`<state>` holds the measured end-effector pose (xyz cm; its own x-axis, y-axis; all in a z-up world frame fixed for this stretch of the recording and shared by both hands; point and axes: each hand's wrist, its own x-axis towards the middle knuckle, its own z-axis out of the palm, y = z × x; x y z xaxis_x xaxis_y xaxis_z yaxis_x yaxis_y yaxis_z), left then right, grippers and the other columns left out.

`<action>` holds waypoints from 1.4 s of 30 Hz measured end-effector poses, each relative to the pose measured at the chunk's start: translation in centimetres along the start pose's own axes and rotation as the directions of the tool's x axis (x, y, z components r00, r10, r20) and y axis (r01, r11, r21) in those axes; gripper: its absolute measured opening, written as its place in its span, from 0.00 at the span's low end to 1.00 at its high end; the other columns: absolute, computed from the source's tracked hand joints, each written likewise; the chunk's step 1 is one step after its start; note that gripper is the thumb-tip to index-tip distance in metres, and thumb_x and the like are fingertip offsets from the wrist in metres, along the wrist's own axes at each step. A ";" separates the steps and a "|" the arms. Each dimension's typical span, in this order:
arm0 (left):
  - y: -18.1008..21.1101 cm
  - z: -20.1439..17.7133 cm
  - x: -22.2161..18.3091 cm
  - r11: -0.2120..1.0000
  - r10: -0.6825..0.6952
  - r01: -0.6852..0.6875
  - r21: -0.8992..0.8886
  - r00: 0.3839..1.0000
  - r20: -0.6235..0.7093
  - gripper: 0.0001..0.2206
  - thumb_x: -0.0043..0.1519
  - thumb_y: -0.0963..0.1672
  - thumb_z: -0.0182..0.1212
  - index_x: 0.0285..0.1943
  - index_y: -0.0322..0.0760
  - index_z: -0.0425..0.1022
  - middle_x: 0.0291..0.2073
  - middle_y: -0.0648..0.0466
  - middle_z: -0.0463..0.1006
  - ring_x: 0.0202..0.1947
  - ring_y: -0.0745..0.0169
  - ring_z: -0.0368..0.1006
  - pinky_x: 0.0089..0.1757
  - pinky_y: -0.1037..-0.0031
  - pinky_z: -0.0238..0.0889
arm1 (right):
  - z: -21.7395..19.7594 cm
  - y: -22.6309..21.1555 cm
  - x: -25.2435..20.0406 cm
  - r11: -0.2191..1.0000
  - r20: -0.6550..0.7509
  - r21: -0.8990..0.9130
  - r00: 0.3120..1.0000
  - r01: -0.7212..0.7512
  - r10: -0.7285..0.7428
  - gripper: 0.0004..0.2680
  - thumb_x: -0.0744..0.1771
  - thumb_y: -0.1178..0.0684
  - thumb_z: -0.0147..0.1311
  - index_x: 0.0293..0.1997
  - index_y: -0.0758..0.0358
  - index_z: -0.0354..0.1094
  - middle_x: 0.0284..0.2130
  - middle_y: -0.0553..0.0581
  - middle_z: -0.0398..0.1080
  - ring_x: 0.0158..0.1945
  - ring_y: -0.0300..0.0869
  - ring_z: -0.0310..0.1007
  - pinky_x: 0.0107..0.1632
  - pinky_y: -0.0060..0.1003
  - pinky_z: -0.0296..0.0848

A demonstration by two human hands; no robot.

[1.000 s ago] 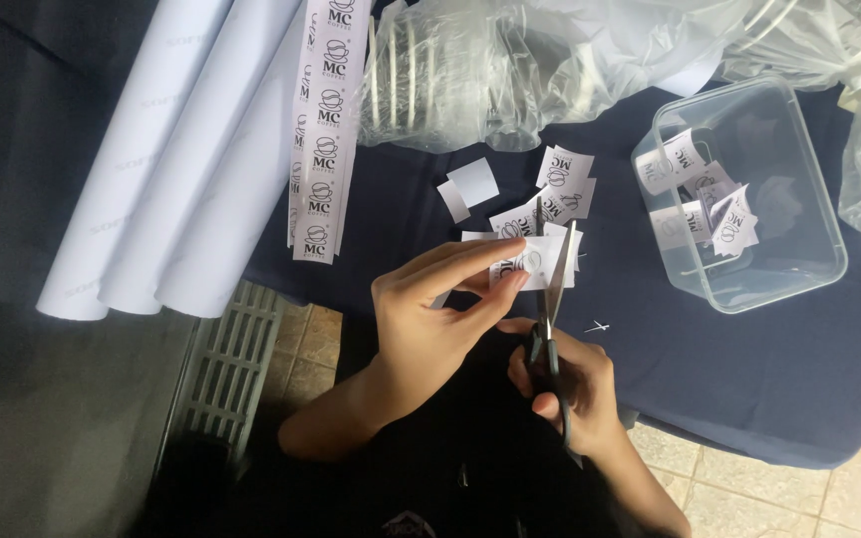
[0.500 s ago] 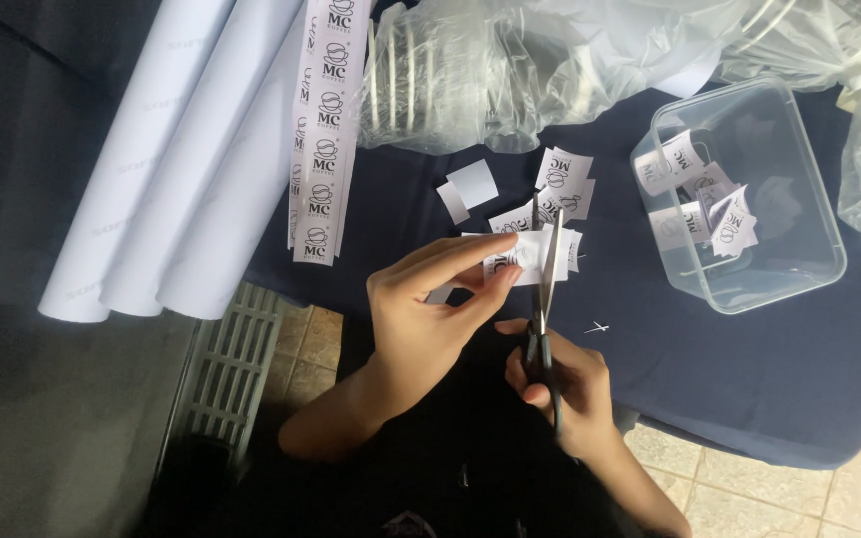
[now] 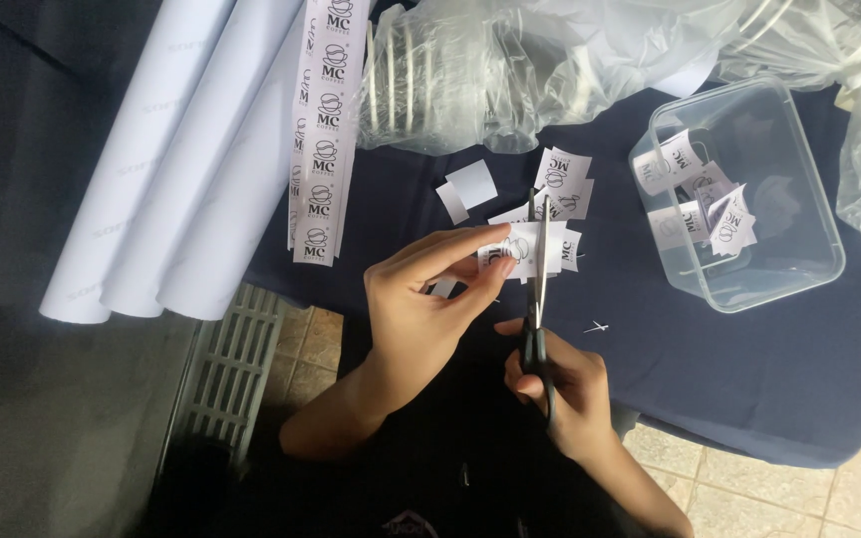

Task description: Cutting individual paper labels from a long strip using scissors and placing them into a plastic container

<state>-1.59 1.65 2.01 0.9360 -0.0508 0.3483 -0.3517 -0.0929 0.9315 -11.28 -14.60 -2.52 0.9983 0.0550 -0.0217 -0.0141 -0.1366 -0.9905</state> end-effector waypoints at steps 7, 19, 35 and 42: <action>-1.3 0.3 0.0 0.997 -0.072 0.072 0.013 0.997 -0.026 0.11 0.61 0.38 0.72 0.52 0.38 0.83 0.44 0.54 0.86 0.31 0.72 0.80 0.38 0.84 0.75 | 0.0 0.4 0.4 0.996 -0.010 -0.077 0.999 -0.035 0.035 0.22 0.67 0.31 0.50 0.47 0.64 0.73 0.16 0.46 0.65 0.20 0.31 0.62 0.29 0.27 0.63; -3.2 0.2 0.1 0.999 -0.042 0.042 -0.005 0.999 0.006 0.10 0.64 0.38 0.68 0.53 0.35 0.81 0.41 0.50 0.84 0.35 0.68 0.82 0.40 0.82 0.79 | -4.5 -0.1 -0.4 0.821 -0.163 -0.530 0.976 -0.211 0.146 0.23 0.61 0.54 0.66 0.65 0.47 0.72 0.41 0.47 0.85 0.40 0.24 0.80 0.43 0.24 0.75; -5.1 2.1 -0.1 0.998 -0.065 0.065 -0.001 0.993 0.095 0.07 0.68 0.38 0.58 0.53 0.32 0.77 0.46 0.49 0.79 0.43 0.63 0.78 0.42 0.78 0.79 | -10.5 -0.2 -3.7 0.498 -0.341 -0.840 0.923 -0.215 -0.177 0.12 0.69 0.63 0.58 0.59 0.64 0.75 0.47 0.55 0.79 0.50 0.48 0.75 0.52 0.41 0.76; -7.1 2.0 -0.5 0.998 -0.063 0.063 -0.020 0.998 0.004 0.03 0.67 0.36 0.59 0.46 0.29 0.72 0.40 0.49 0.76 0.39 0.63 0.77 0.39 0.80 0.74 | -9.7 -0.2 -1.6 0.518 -0.253 -0.853 0.917 -0.060 -0.310 0.14 0.66 0.63 0.63 0.59 0.64 0.74 0.45 0.57 0.76 0.48 0.48 0.74 0.52 0.42 0.76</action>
<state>0.45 0.34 -5.00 0.9562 -0.0486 0.2887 -0.2917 -0.0756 0.9535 -12.30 -24.29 -0.95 0.9338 -0.1570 0.3216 -0.0178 -0.9178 -0.3966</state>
